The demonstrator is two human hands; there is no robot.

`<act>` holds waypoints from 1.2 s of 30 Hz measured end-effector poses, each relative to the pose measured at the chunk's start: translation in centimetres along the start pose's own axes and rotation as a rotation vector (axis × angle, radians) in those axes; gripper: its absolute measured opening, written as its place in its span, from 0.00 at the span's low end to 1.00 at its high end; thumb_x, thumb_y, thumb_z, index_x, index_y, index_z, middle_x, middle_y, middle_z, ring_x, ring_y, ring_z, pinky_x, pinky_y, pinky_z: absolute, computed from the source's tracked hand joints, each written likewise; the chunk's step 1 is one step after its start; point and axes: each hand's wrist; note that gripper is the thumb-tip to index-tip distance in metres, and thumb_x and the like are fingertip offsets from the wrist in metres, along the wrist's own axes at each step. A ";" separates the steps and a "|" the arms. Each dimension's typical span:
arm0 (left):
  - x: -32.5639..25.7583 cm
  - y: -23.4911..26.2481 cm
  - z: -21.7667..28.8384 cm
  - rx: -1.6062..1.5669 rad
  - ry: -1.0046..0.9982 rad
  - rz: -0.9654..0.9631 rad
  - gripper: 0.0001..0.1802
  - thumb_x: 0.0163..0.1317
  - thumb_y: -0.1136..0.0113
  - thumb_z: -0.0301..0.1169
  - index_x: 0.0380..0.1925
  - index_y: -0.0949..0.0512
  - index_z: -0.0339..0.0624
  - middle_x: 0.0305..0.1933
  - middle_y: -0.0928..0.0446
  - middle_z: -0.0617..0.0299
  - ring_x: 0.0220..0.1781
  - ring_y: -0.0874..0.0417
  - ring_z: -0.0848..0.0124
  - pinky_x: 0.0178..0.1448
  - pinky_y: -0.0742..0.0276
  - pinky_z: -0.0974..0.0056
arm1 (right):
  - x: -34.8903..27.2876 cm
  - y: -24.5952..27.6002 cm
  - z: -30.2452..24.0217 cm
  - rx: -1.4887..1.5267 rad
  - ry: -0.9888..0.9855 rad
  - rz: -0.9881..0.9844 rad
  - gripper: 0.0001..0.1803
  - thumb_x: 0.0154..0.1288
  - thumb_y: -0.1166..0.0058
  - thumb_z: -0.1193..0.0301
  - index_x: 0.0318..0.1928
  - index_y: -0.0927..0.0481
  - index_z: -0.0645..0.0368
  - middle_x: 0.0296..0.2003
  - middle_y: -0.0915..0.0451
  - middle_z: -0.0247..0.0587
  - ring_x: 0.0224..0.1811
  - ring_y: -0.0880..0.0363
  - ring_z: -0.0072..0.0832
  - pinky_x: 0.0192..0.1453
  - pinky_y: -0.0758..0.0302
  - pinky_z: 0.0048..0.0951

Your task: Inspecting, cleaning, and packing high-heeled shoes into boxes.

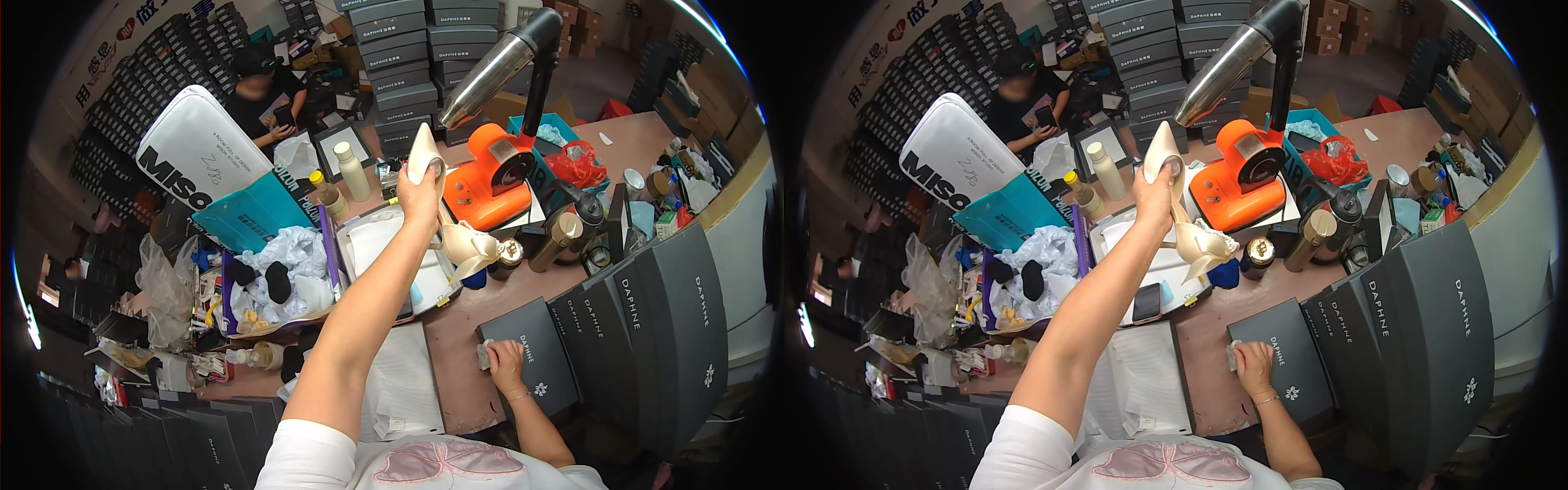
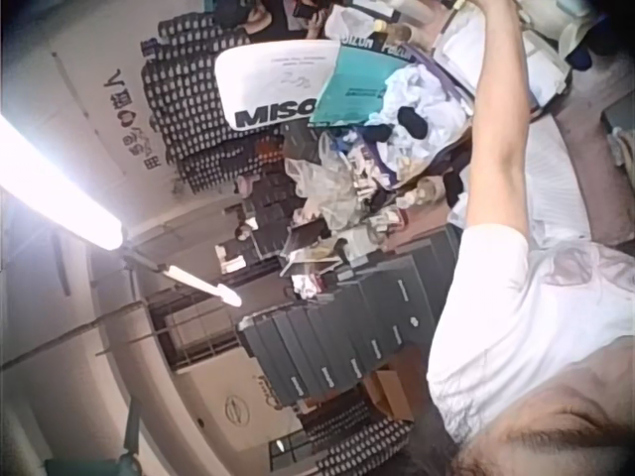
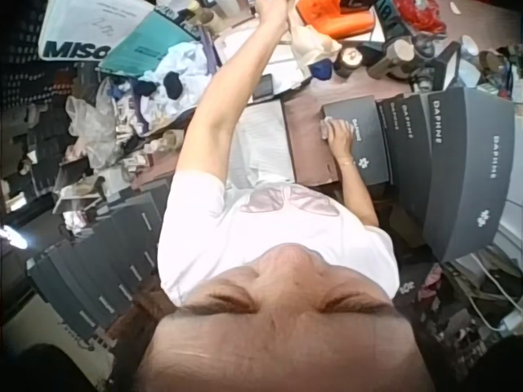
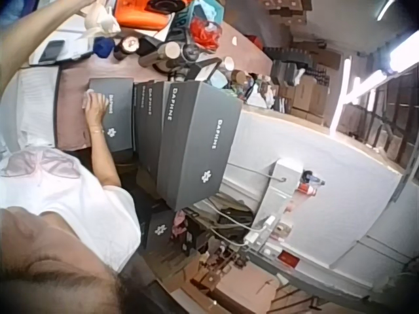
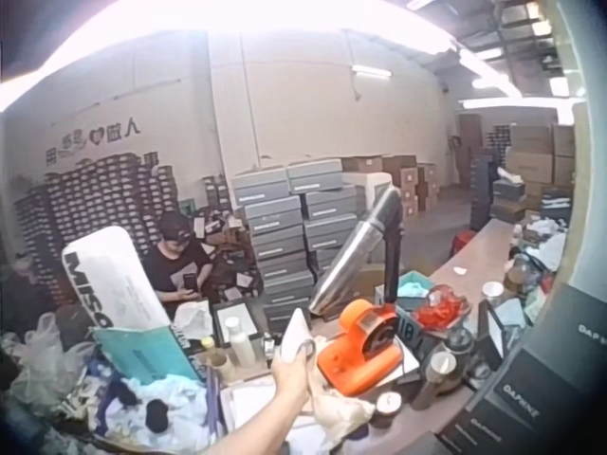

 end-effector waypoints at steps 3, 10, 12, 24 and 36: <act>-0.1 -0.1 0.3 -0.002 0.001 -0.003 0.29 0.60 0.34 0.33 0.60 0.32 0.35 0.56 0.25 0.50 0.55 0.23 0.62 0.59 0.28 0.61 | -0.1 0.0 0.1 -0.002 -0.010 -0.009 0.04 0.59 0.40 0.71 0.35 0.20 0.54 0.33 0.23 0.36 0.39 0.26 0.36 0.49 0.36 0.37; 0.1 -0.2 0.2 0.016 -0.028 -0.008 0.29 0.60 0.34 0.33 0.59 0.32 0.34 0.56 0.25 0.50 0.56 0.23 0.62 0.59 0.28 0.61 | -0.1 0.1 0.1 -0.010 -0.007 -0.008 0.05 0.59 0.40 0.71 0.36 0.21 0.54 0.33 0.23 0.36 0.39 0.26 0.36 0.49 0.36 0.37; 0.2 -0.2 0.1 0.016 -0.036 -0.013 0.29 0.60 0.34 0.33 0.58 0.32 0.34 0.56 0.25 0.50 0.55 0.23 0.62 0.59 0.28 0.62 | -0.1 0.1 0.1 -0.013 -0.002 -0.007 0.05 0.59 0.40 0.71 0.36 0.21 0.54 0.33 0.23 0.36 0.39 0.26 0.36 0.49 0.36 0.37; -0.1 -0.1 0.9 -0.242 0.085 -0.145 0.20 0.65 0.40 0.29 0.55 0.31 0.36 0.50 0.23 0.55 0.49 0.22 0.65 0.53 0.25 0.61 | 0.1 0.2 -0.1 0.003 -0.005 -0.015 0.05 0.59 0.41 0.71 0.36 0.21 0.54 0.33 0.22 0.35 0.39 0.25 0.36 0.51 0.36 0.38; -0.6 -0.1 1.3 -0.271 0.148 -0.204 0.17 0.66 0.41 0.29 0.53 0.30 0.36 0.49 0.23 0.55 0.47 0.19 0.65 0.50 0.21 0.60 | -0.1 0.0 0.2 0.000 -0.003 -0.009 0.05 0.58 0.40 0.72 0.36 0.21 0.54 0.33 0.23 0.35 0.39 0.26 0.36 0.50 0.36 0.37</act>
Point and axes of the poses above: each hand's wrist, its own x-axis towards the middle knuckle, its own y-axis out of the back of the hand, z = x × y
